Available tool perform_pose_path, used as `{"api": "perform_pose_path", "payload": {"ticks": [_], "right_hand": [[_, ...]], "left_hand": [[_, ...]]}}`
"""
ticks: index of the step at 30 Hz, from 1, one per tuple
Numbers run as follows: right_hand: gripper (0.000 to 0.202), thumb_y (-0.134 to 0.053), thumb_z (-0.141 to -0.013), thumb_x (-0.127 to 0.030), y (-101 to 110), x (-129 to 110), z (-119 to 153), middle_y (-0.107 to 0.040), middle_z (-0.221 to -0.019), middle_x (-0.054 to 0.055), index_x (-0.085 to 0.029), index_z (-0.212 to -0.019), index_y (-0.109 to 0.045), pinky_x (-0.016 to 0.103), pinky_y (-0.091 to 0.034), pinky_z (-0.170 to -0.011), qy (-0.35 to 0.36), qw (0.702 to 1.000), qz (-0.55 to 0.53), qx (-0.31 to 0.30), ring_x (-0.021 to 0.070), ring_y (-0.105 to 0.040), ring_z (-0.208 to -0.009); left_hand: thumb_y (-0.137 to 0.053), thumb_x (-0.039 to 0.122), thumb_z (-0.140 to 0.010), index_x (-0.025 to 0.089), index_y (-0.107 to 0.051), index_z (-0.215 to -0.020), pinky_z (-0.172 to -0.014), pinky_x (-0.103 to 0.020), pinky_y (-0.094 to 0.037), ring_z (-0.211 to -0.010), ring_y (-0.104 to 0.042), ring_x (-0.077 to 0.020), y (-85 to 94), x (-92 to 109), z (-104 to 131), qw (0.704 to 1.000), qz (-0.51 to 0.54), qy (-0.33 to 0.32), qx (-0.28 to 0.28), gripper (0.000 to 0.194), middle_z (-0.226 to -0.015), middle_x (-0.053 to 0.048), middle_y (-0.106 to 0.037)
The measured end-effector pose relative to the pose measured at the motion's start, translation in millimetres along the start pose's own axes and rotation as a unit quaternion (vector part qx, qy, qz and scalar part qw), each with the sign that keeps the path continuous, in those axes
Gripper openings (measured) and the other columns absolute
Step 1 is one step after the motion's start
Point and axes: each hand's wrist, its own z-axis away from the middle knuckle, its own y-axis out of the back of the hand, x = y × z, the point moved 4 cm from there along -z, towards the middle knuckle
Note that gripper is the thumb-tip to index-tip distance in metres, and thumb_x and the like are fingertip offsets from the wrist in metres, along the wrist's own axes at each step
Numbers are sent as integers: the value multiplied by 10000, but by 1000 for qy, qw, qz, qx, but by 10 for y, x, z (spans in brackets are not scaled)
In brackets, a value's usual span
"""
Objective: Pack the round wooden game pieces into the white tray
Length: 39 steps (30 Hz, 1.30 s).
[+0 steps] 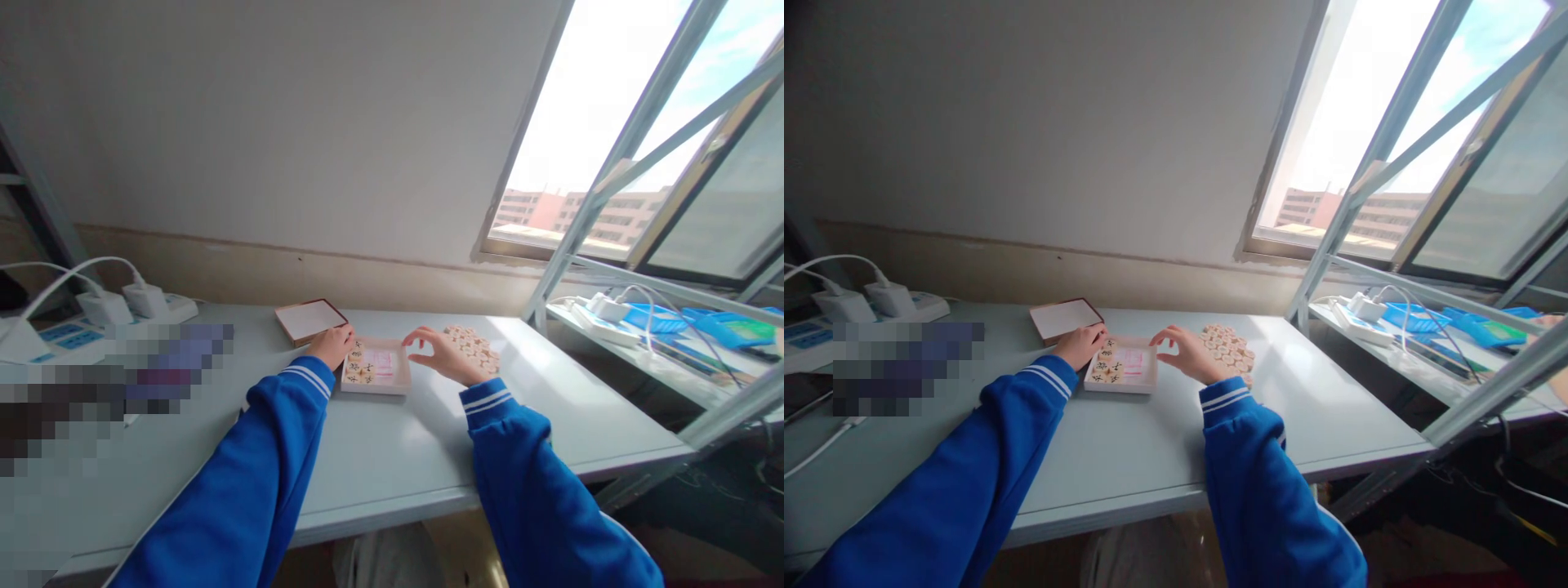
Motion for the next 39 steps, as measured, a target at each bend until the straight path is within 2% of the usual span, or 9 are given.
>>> {"api": "perform_pose_path", "payload": {"ticks": [4, 8, 12, 15, 18, 21, 24, 34, 39], "right_hand": [[269, -634, -704, -276, -375, -257, -264, -573, -950, 29, -255, -968, -584, 302, -334, -734, 44, 992, 60, -97, 179, -512, -884], [250, -585, -732, -414, -523, -319, -366, -582, -919, 37, -228, -898, -604, 301, -307, -719, 43, 990, 96, -95, 193, -498, -891], [260, -607, -707, -424, -299, -228, -224, -568, -923, 38, -232, -881, -606, 302, -303, -726, 17, 993, 111, -40, 190, -482, -879], [228, -572, -747, -389, 7, -66, 78, -556, -956, 38, -245, -923, -591, 313, -312, -778, 0, 995, 102, 3, 177, -475, -896], [204, -581, -735, -392, 227, 190, 464, -565, -927, 30, -250, -880, -596, 341, -311, -829, -36, 993, 112, -2, 177, -483, -908], [277, -597, -710, -388, 322, 461, 790, -565, -965, 39, -251, -947, -556, 368, -342, -781, -118, 984, 132, -4, 204, -488, -921], [323, -583, -723, -358, 298, 589, 940, -572, -954, 38, -253, -1021, -520, 349, -359, -738, -149, 981, 124, 2, 197, -499, -896], [108, -566, -755, -312, 247, 639, 894, -598, -918, 30, -250, -831, -612, 335, -313, -736, -139, 977, 156, 47, 211, -485, -918], [136, -543, -770, -237, 143, 208, 460, -590, -905, 36, -225, -892, -601, 336, -335, -800, -30, 996, 70, 41, 173, -506, -877]], "left_hand": [[-318, 245, -839, 198, -546, -928, -699, -275, -406, -834, -593, -194, 7, 9, -5, 1000, -6, -8, -2, 249, -904, -79, -645], [-304, 252, -845, 196, -544, -930, -683, -281, -405, -817, -596, -201, 10, 11, -10, 1000, -12, -4, -5, 261, -895, -90, -645], [-281, 281, -853, 200, -543, -920, -656, -287, -401, -795, -598, -212, -3, -1, -15, 1000, -11, 3, -10, 283, -859, -94, -648], [-279, 283, -853, 198, -544, -918, -658, -277, -398, -799, -594, -205, 3, 6, -11, 1000, -10, -2, -9, 286, -863, -89, -646], [-293, 277, -848, 202, -544, -920, -655, -264, -395, -791, -593, -194, 17, 12, -3, 1000, -9, 1, -11, 272, -872, -78, -646], [-309, 287, -843, 208, -544, -923, -645, -262, -394, -792, -591, -198, 18, 10, -5, 1000, -5, 5, -11, 260, -884, -79, -646], [-314, 293, -840, 212, -544, -930, -635, -258, -394, -792, -589, -200, 10, -1, -11, 1000, -9, 8, -11, 260, -892, -80, -647], [-308, 297, -839, 217, -540, -951, -622, -243, -396, -806, -592, -192, 8, -8, -11, 1000, -28, 11, -8, 270, -901, -64, -651], [-319, 278, -840, 212, -547, -947, -668, -243, -402, -819, -592, -177, 2, -3, -7, 1000, -12, 2, -5, 261, -908, -59, -650]]}}
